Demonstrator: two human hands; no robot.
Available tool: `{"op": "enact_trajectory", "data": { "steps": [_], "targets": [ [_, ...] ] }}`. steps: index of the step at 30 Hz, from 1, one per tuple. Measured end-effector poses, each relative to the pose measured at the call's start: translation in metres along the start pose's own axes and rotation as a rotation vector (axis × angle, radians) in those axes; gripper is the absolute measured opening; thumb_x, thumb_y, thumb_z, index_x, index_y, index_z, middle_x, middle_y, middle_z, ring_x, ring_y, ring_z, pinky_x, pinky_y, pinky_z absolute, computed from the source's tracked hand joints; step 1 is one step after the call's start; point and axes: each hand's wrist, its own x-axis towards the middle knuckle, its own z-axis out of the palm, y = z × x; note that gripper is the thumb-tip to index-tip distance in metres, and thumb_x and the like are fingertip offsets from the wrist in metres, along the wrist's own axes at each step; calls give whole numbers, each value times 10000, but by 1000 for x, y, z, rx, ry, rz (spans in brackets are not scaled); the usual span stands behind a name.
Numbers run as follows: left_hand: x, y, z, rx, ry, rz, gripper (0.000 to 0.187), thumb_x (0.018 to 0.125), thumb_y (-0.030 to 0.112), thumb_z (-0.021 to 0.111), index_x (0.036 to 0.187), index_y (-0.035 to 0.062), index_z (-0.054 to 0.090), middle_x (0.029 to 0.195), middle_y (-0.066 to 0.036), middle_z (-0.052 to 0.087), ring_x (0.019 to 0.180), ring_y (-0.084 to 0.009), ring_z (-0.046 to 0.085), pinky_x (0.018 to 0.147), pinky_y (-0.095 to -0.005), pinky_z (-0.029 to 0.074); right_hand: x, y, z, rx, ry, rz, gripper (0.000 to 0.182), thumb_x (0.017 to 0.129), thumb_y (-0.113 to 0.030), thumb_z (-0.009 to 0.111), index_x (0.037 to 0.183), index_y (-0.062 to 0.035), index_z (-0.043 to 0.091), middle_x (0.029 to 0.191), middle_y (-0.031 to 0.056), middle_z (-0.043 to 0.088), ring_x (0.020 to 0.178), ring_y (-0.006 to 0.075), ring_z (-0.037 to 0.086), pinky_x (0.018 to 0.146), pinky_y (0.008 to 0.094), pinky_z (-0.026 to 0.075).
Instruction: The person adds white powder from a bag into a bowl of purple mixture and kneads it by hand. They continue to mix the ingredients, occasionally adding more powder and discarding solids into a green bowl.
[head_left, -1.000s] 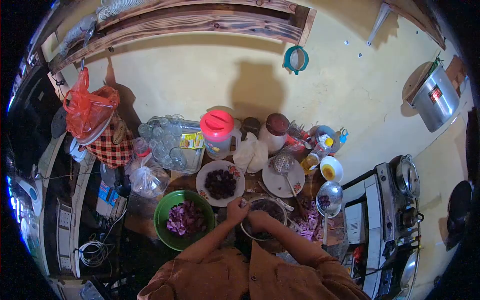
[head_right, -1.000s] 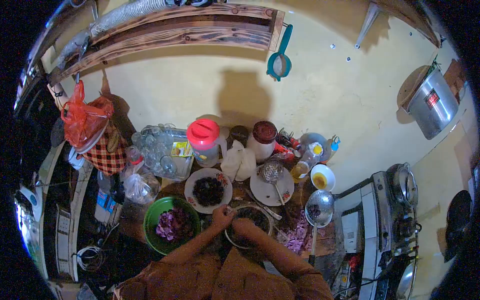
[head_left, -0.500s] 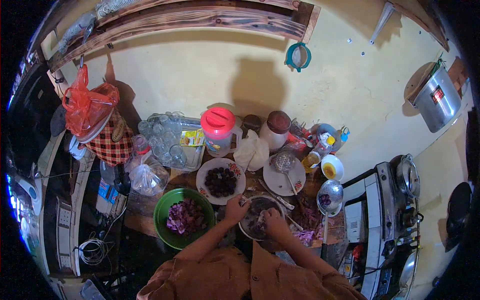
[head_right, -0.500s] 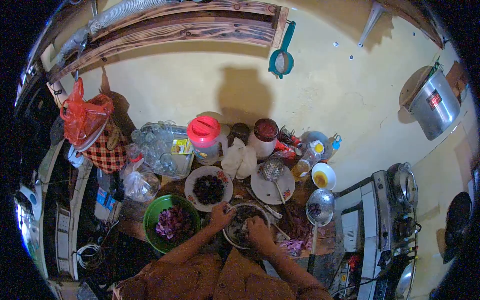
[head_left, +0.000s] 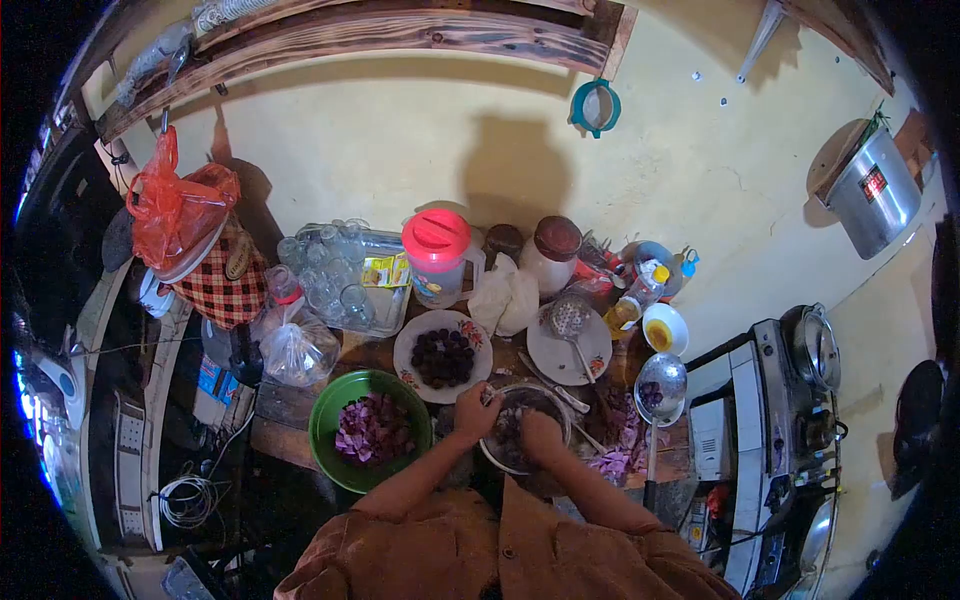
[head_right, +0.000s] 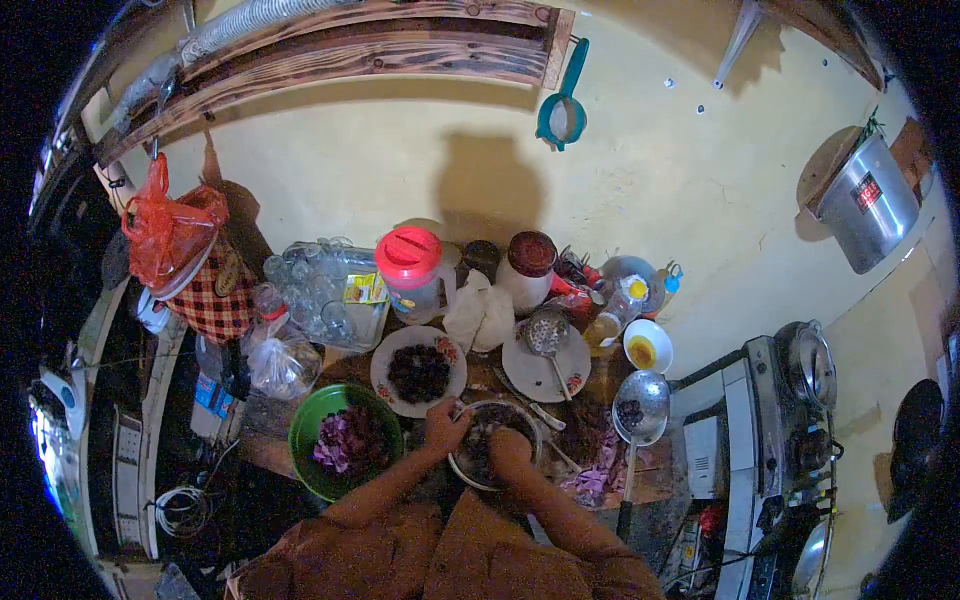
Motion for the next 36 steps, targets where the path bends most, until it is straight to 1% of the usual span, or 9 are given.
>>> {"op": "enact_trajectory", "data": {
  "steps": [3,6,8,11,14,21,26,32,36],
  "targets": [
    [2,-3,0,-17,40,51,247,723,201,650,756,-11,527,642,-183,547,600,-337,556,551,-395,412,9,12,-7,0,-94,-94,168,776,-77,468,892,15,547,762,201,622,749,327,628,693,435,498],
    [2,-10,3,-17,23,9,249,726,202,649,757,-13,527,639,-180,546,593,-325,557,550,-390,411,15,22,-5,167,-69,-5,284,745,-138,555,967,33,515,894,247,596,880,371,592,776,444,477],
    [-2,-6,1,-64,82,-27,257,733,207,648,756,-17,523,630,-180,537,585,-316,553,551,-388,411,4,20,-26,101,-303,-103,897,661,-287,724,1334,24,219,1254,333,359,1136,442,418,897,508,393],
    [-1,-8,2,-41,87,-10,267,734,211,650,754,-20,518,623,-179,529,570,-314,542,545,-389,408,-22,21,-36,30,-228,-179,1114,636,-344,745,1363,31,-11,1338,379,148,1222,476,274,934,562,323],
    [-3,-9,6,-3,134,17,272,735,208,650,770,-24,512,638,-184,530,576,-318,536,549,-395,408,-30,15,-24,142,-183,-14,1115,591,-247,759,1355,66,9,1292,395,216,1163,455,380,934,432,384],
    [-8,-2,11,-97,95,-129,277,764,200,636,811,-39,504,674,-194,537,614,-273,549,574,-392,417,-8,12,18,205,-137,29,1082,596,-244,755,1304,158,43,1197,368,382,1008,413,525,836,399,456],
    [-7,-9,15,-120,102,-153,295,770,214,640,801,-41,493,653,-188,523,574,-249,516,549,-366,397,-10,-7,-13,332,31,85,755,526,-263,785,1062,138,436,877,256,598,841,384,595,744,411,486],
    [-8,-1,3,-75,85,-119,280,765,209,634,792,-35,499,637,-184,516,570,-317,516,545,-387,397,13,9,19,526,125,105,629,478,-316,803,920,51,548,852,216,618,839,356,604,747,401,484],
    [-6,-12,3,-89,31,-116,274,753,212,640,778,-27,508,624,-175,512,575,-311,528,542,-388,396,-6,11,-40,508,-8,31,566,552,-270,770,965,34,530,979,236,591,920,367,573,788,417,471]
  ]
}}
